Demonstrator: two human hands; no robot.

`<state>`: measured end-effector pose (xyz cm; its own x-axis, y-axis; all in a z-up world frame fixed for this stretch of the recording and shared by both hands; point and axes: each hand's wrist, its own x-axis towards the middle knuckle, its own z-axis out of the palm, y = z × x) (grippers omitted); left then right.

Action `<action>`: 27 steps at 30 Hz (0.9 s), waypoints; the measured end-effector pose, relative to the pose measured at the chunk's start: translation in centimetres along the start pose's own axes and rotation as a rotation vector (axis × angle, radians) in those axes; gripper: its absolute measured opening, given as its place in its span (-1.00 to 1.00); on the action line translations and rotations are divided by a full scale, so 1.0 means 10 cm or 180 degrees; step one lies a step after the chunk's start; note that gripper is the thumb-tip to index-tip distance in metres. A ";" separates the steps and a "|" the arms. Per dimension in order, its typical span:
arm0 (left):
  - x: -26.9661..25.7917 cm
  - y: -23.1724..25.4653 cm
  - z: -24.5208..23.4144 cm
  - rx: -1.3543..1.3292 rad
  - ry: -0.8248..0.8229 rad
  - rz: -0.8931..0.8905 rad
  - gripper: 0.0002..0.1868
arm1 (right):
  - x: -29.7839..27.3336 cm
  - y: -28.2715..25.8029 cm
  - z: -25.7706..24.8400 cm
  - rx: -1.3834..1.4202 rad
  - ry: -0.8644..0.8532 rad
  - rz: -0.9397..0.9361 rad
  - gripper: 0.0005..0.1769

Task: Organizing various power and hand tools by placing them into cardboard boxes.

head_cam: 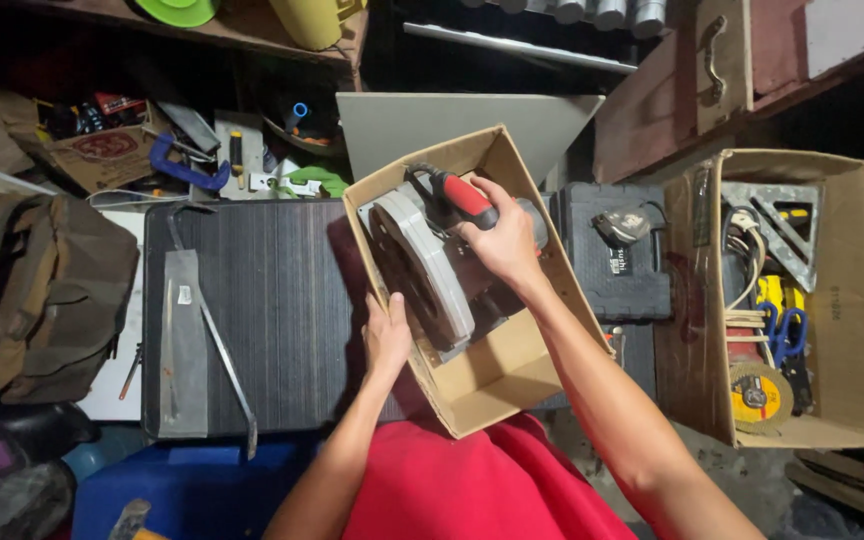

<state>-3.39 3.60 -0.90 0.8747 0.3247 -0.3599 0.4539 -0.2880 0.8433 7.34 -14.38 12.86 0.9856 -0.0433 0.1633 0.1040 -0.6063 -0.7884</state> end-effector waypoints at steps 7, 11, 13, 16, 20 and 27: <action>0.07 -0.12 0.04 0.0131 -0.0030 -0.0107 -0.21 | -0.13 -0.01 -0.16 -0.0102 -0.0046 0.0061 -0.26; 0.07 -0.13 0.04 0.0189 0.0108 0.0137 -0.28 | -0.20 0.04 -0.27 0.0032 -0.0082 0.0129 -0.27; -0.01 -0.05 -0.01 0.0093 0.0142 0.0158 -0.31 | -0.26 0.11 -0.33 0.0100 -0.0156 0.0231 -0.28; -0.04 0.15 -0.06 0.0010 0.0215 0.0103 -0.40 | -0.25 0.34 -0.42 0.0997 -0.0191 0.0004 -0.37; -0.21 0.33 -0.08 0.0027 0.0399 -0.0056 -0.44 | -0.28 0.55 -0.68 0.1100 -0.0141 0.0181 -0.44; -0.48 0.58 0.17 0.0827 0.2149 0.1526 -0.50 | -0.47 1.13 -1.03 0.0573 -0.0105 0.0268 -0.47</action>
<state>-4.66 -1.17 5.03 0.7308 0.5573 0.3942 0.1587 -0.7004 0.6959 2.47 -29.22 9.34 0.9954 -0.0600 0.0750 0.0401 -0.4498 -0.8922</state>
